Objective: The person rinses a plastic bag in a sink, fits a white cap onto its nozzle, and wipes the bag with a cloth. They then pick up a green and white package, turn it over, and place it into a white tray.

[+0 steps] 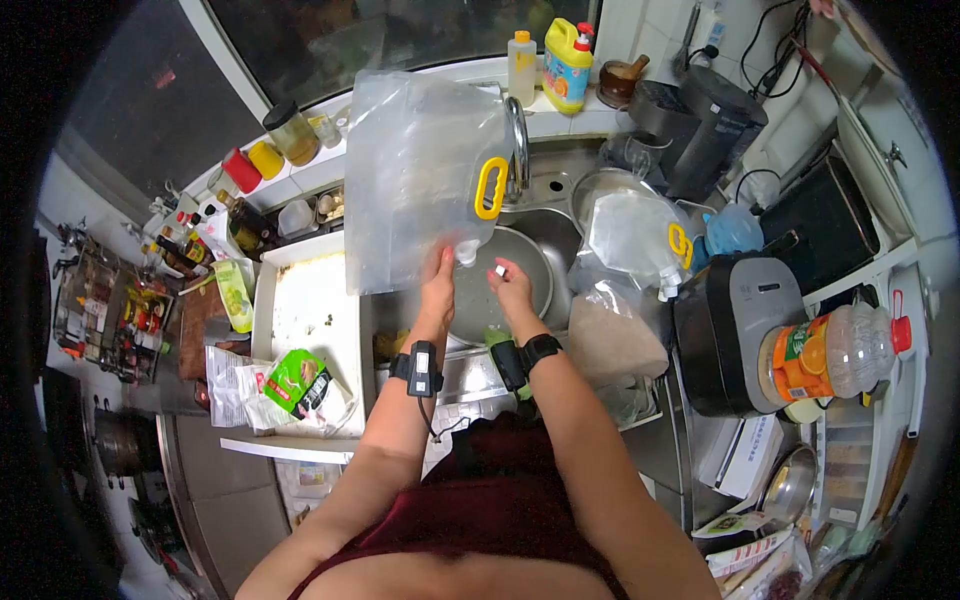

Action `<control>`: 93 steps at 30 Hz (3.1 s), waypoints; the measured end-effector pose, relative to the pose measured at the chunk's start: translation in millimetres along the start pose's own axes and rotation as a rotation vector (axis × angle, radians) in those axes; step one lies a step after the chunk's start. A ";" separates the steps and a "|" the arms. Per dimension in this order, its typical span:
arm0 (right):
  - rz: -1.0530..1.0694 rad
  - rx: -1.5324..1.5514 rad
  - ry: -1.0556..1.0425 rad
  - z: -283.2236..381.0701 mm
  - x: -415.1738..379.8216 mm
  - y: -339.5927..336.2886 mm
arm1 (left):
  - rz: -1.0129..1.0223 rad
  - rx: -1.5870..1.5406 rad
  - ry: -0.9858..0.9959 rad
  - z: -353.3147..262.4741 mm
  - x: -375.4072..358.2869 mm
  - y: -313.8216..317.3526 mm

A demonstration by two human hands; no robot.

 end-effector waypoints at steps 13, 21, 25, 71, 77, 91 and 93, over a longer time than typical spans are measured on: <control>0.350 0.651 0.032 60.3 -13.4 36.7 | 0.104 -0.080 -0.064 10.3 -4.3 -1.4; 0.214 0.405 0.015 29.3 12.5 3.9 | -0.014 -0.689 0.026 -10.6 -3.5 -32.0; 0.243 0.411 -0.025 28.4 9.4 5.1 | 0.120 -0.694 0.062 -10.6 -9.2 -33.2; 0.459 0.587 0.006 31.8 -12.8 43.9 | -0.154 -0.530 -0.140 21.5 0.9 2.5; 0.366 0.725 -0.017 32.8 -11.4 40.7 | -0.127 -0.529 -0.140 20.4 2.5 5.7; 0.410 0.591 0.215 38.3 -24.0 42.9 | -0.105 -0.465 -0.163 18.0 -3.1 10.9; 0.356 0.578 0.189 39.4 -23.2 41.7 | -0.082 -0.452 -0.171 20.8 -2.3 9.3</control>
Point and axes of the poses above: each hand's wrist, its own x-axis towards the middle knuckle, its own y-axis out of the palm, z = x × y, the point moved 6 cm from there along x, towards the middle knuckle, and after that the axes turned 2 degrees about -x, right-handed, at the moved point
